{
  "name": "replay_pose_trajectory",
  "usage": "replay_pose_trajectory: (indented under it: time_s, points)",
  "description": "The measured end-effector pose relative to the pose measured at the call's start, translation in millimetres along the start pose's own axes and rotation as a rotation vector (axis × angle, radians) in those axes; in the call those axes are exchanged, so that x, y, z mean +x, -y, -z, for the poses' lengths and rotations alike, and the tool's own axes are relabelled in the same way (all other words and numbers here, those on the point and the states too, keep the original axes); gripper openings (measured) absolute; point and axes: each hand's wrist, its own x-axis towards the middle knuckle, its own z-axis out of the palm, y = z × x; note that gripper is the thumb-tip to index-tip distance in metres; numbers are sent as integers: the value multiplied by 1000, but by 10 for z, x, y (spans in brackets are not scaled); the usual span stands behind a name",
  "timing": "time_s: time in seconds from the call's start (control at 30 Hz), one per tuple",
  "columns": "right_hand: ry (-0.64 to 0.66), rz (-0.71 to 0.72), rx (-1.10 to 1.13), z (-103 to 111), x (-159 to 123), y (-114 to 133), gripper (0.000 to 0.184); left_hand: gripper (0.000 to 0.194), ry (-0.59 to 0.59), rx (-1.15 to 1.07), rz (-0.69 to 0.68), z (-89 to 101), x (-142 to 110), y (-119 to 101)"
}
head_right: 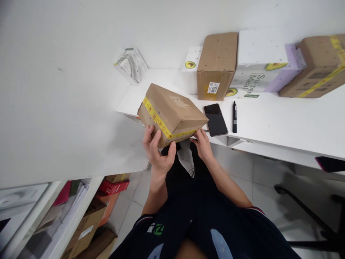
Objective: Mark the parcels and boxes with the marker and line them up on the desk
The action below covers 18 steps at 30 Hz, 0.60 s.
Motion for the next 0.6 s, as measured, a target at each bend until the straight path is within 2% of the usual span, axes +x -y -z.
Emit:
replay_pose_trajectory:
  time_s: [0.17,0.3,0.47,0.6]
  points:
    - [19,-70,50,21,9,-36,49,60,69,7,-2,80,3,-94]
    - [36,-121,92,23,30,-113,51,63,53,7,4,88,19,-129]
    - [50,-77,11,-5,28,-172,47,55,81,8,92,67,51,-135]
    - [80,6,-9,-16,71,-106,50,50,135,-9,131,41,146,-154]
